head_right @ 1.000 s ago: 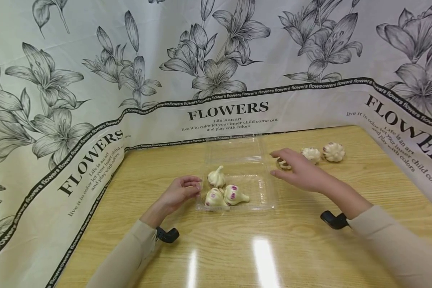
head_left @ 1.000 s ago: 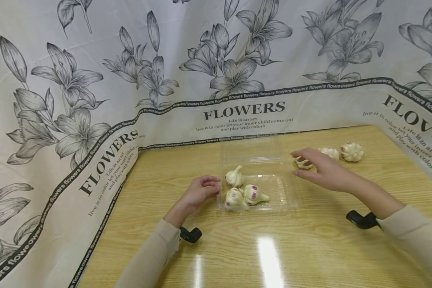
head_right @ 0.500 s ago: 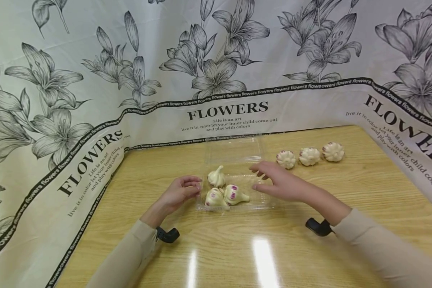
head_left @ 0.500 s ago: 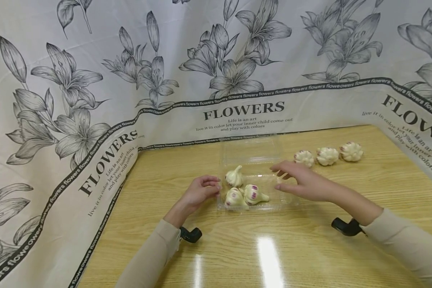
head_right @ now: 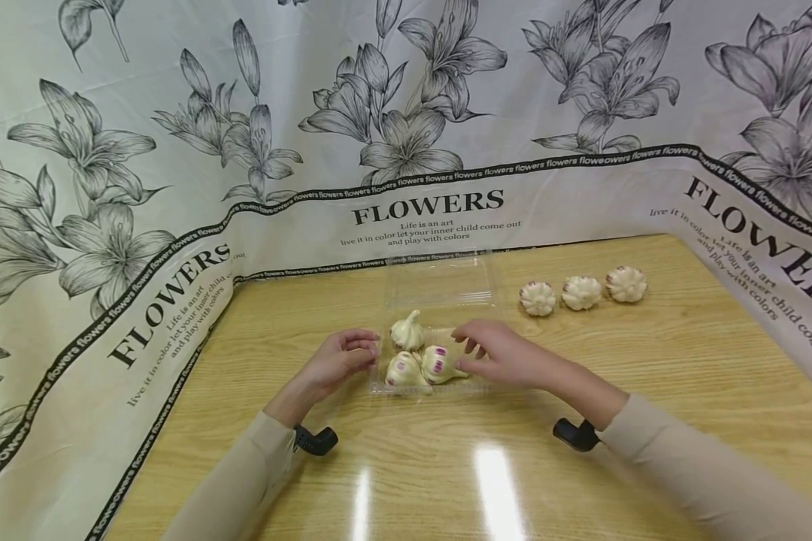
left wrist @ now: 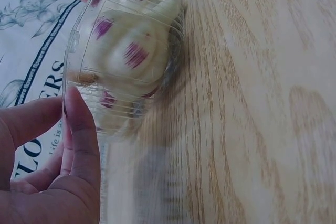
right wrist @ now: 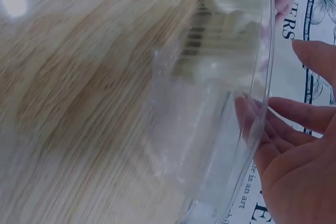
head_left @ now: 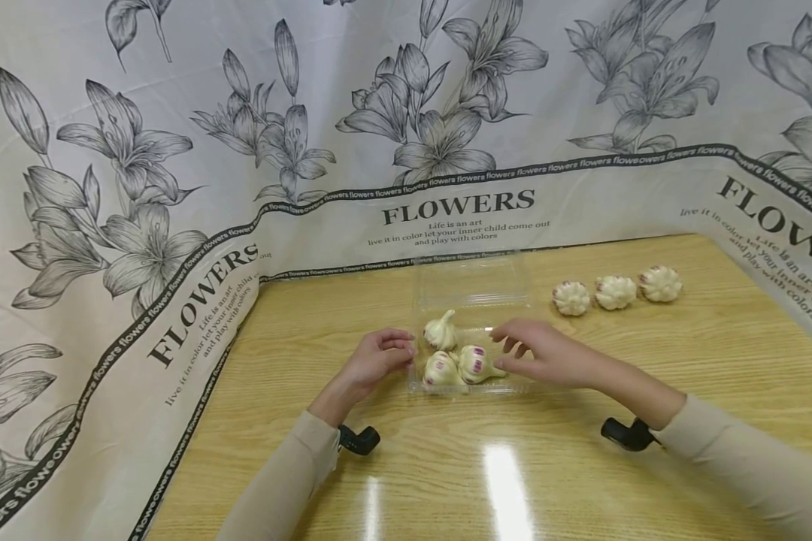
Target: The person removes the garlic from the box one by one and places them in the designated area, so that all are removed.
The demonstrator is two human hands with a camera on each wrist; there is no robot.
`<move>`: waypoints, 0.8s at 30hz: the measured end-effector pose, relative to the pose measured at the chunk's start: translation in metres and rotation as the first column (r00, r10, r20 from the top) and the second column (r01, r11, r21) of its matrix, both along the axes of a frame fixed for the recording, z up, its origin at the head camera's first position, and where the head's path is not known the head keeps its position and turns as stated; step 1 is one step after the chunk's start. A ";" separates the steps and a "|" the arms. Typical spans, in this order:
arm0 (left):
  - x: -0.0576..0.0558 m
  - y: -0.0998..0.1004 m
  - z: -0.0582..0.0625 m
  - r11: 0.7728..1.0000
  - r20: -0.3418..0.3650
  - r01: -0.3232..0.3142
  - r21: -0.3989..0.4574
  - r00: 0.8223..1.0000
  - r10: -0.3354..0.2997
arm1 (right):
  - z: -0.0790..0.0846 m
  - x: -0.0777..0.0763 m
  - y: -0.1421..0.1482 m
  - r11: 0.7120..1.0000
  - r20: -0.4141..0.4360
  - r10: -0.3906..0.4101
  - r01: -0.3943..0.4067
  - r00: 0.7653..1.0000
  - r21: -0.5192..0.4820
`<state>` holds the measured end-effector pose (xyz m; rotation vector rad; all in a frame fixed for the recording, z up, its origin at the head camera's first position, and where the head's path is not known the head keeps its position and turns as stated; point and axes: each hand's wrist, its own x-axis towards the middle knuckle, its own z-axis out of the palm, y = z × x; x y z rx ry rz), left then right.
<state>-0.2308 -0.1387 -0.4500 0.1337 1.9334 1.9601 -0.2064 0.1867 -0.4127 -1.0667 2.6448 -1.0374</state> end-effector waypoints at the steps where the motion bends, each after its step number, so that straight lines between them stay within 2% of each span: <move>1: 0.000 0.000 0.000 1.000 -0.001 0.002 0.000 1.000 -0.002 | 0.000 0.000 -0.003 1.000 0.003 -0.001 0.001 1.000 0.004; 16: -0.001 0.002 -0.002 1.000 0.003 -0.003 0.017 1.000 0.003 | -0.011 -0.004 -0.033 0.994 0.041 -0.099 0.096 0.994 0.058; 24: 0.000 0.003 -0.001 1.000 0.007 -0.006 0.014 1.000 0.006 | -0.010 -0.005 -0.028 0.985 -0.043 -0.123 0.127 0.991 0.114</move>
